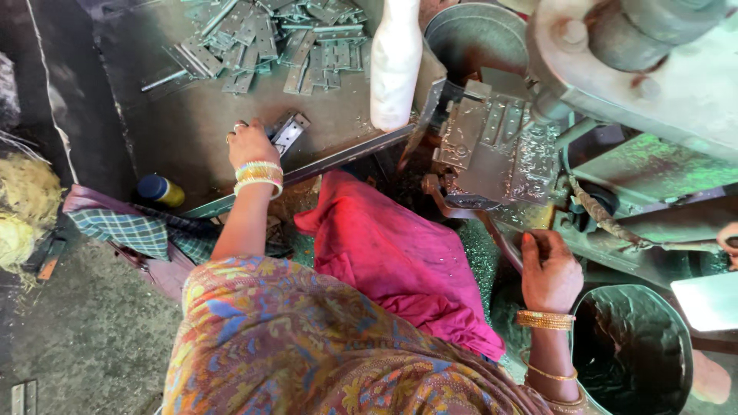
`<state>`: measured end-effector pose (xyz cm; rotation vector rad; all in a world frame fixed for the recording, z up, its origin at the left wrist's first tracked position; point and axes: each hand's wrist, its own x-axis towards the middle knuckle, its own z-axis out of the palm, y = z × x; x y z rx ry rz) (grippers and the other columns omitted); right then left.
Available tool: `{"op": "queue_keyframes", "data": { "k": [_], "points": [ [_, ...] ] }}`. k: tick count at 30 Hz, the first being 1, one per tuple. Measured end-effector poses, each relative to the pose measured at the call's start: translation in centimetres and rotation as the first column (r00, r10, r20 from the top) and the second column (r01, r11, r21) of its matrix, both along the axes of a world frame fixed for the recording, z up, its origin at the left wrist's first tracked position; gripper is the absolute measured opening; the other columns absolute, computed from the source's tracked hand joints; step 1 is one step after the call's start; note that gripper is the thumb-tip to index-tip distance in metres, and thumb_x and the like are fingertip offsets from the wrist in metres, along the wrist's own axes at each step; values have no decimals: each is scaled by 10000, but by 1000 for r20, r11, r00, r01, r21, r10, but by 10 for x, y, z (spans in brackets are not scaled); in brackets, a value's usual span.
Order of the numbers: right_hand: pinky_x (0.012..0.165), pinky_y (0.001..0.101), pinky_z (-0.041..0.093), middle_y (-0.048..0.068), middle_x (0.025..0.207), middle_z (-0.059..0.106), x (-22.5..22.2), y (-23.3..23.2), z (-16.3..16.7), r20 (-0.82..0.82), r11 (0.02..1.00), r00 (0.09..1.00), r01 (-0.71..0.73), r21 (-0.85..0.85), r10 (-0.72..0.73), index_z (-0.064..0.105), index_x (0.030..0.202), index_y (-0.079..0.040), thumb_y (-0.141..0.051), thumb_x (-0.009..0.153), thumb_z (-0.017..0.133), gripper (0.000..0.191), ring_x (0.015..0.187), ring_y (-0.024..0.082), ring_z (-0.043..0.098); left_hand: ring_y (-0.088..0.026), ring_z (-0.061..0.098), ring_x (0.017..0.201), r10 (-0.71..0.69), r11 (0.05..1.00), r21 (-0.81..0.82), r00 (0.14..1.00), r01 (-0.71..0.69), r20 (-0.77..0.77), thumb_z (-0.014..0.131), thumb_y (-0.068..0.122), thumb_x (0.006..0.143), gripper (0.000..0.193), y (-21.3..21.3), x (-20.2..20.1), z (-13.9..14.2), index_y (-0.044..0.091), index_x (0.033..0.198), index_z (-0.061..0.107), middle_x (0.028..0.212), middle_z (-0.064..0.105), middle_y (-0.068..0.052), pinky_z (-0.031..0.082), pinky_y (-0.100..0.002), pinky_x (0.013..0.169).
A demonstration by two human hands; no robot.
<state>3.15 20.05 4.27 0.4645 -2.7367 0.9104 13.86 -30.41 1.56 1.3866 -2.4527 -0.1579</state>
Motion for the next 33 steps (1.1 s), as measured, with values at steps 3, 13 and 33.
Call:
{"op": "queue_keyframes", "data": {
  "k": [3,13,33],
  "points": [
    [724,450,548,133,958,752,1,-3,0,-25,1000,1000,-17,16,17,719,1081,-104,-310,1029,672,218,839,341,735,-444,610,1093,-26,998,-60,995,20,-92,828,150,705,308,19,2,12,82,987,723,1127,653,-191,532,-516,843],
    [642,486,549,120,875,750,3,-11,-4,34,995,996,81,51,-83,698,1005,-167,-387,956,646,231,745,355,733,-373,705,906,-770,635,-98,638,766,-6,580,130,985,163,234,-126,-7,14,1034,683,989,707,-204,567,-492,774],
    [752,552,561,211,906,743,17,5,-74,453,919,888,-110,379,-81,691,990,-98,-640,915,568,561,878,426,720,-333,409,1448,-791,587,-124,600,800,118,499,292,945,428,290,-175,-23,25,1149,764,1528,515,-159,47,-524,1247]
  ]
}}
